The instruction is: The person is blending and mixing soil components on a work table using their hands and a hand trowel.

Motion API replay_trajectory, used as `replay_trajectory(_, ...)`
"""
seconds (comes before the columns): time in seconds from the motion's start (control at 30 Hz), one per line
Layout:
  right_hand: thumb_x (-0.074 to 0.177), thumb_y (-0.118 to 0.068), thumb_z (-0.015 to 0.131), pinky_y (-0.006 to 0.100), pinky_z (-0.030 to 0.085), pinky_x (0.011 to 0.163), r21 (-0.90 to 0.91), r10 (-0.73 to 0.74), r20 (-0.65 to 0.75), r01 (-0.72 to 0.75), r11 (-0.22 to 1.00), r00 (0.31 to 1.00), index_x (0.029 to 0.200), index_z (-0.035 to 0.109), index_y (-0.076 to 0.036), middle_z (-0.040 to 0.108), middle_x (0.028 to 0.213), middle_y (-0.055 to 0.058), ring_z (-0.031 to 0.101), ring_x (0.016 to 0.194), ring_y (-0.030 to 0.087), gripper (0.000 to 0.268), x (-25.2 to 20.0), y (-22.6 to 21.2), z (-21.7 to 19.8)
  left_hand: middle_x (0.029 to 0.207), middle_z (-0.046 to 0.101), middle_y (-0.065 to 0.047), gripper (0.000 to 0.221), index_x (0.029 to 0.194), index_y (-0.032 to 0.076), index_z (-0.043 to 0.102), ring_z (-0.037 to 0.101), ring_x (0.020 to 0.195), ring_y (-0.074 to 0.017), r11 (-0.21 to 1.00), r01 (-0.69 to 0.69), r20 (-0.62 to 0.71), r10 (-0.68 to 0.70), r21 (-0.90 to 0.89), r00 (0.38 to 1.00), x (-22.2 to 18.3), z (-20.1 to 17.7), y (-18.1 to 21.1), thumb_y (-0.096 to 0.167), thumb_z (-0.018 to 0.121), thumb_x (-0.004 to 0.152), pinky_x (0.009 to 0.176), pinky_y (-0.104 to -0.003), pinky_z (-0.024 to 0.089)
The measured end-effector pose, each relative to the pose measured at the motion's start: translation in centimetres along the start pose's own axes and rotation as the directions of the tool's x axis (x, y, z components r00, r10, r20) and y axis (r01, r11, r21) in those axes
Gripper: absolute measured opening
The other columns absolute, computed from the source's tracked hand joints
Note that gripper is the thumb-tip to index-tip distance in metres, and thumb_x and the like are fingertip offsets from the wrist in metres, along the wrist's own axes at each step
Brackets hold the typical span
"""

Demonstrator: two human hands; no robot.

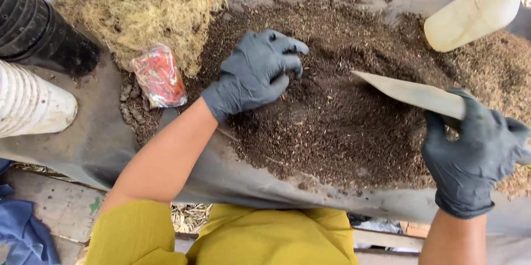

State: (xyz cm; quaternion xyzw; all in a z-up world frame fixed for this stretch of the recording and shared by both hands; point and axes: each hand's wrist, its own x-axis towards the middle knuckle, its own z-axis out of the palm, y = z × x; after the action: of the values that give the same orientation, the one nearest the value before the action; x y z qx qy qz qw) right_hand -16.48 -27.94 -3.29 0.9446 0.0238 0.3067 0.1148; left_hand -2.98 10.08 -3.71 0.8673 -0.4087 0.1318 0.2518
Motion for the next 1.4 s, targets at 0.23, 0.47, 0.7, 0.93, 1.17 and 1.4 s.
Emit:
replay_trajectory(0.23,0.113,-0.017,0.097,0.04,0.044,0.093,0.214,-0.018,-0.133,0.046,0.976,0.991,0.139,0.075,-0.001,0.081,0.109,0.011,0.072,0.095,0.028,0.037,-2.1,-3.7,-1.7,0.119,0.077,-0.007,0.036,0.135,0.022,0.065,0.073,0.109,-0.0306,0.99,-0.069,-0.245,0.037,-0.124,0.969,-0.3,-1.4,0.0,0.028,0.068,0.1,0.096,-0.048,0.051)
replay_trajectory(0.47,0.078,-0.032,0.082,0.038,0.046,0.094,0.306,-0.082,0.316,-0.02,0.952,0.945,0.137,0.065,-0.029,0.072,0.088,-0.005,0.068,0.084,0.021,0.061,-7.2,-9.0,-2.9,0.142,0.066,-0.011,0.048,0.142,0.018,0.063,0.061,0.129,-0.0313,0.977,0.192,-0.222,-0.208,-0.094,0.952,-1.2,0.2,-3.0,0.049,0.045,0.11,0.112,-0.047,0.039)
replay_trajectory(0.7,0.088,-0.026,0.074,0.041,0.044,0.077,0.334,-0.355,-0.026,0.343,0.878,0.934,0.137,0.059,-0.014,0.069,0.089,-0.001,0.064,0.074,0.021,0.052,-0.5,-13.4,-2.5,0.143,0.066,-0.004,0.049,0.14,0.023,0.062,0.06,0.135,-0.0244,0.797,0.344,-0.034,-0.414,-0.496,0.91,-0.3,-0.7,-3.1,0.052,0.044,0.105,0.116,-0.04,0.04)
replay_trajectory(0.93,0.107,-0.041,0.083,0.037,0.049,0.092,0.334,-0.127,-0.034,0.131,0.934,0.991,0.133,0.076,-0.012,0.084,0.115,0.004,0.077,0.094,0.021,0.04,2.2,-8.8,-4.4,0.132,0.072,-0.009,0.054,0.134,0.017,0.067,0.067,0.123,-0.0278,0.776,0.347,-0.056,-0.44,-0.527,0.896,-0.7,-0.2,-3.3,0.054,0.044,0.102,0.106,-0.041,0.046)
replay_trajectory(1.17,0.066,-0.034,0.073,0.035,0.044,0.089,0.147,-0.216,0.487,0.164,0.975,0.846,0.14,0.055,-0.049,0.071,0.076,-0.017,0.066,0.079,0.014,0.078,-7.0,-1.6,-0.1,0.132,0.072,-0.004,0.051,0.132,0.022,0.068,0.067,0.124,-0.0255,0.776,0.348,-0.088,-0.457,-0.526,0.885,-0.7,-0.1,-3.2,0.055,0.043,0.103,0.106,-0.04,0.049)
replay_trajectory(1.4,0.067,-0.007,0.069,0.042,0.042,0.099,0.322,-0.232,0.071,0.198,0.926,0.97,0.129,0.07,-0.028,0.07,0.086,-0.008,0.064,0.086,0.02,0.065,-3.4,-4.4,0.6,0.127,0.074,-0.002,0.033,0.121,0.02,0.074,0.068,0.125,-0.0212,0.764,0.306,-0.147,-0.46,-0.568,0.876,-0.2,-0.5,-1.8,0.04,0.054,0.104,0.109,-0.04,0.051)
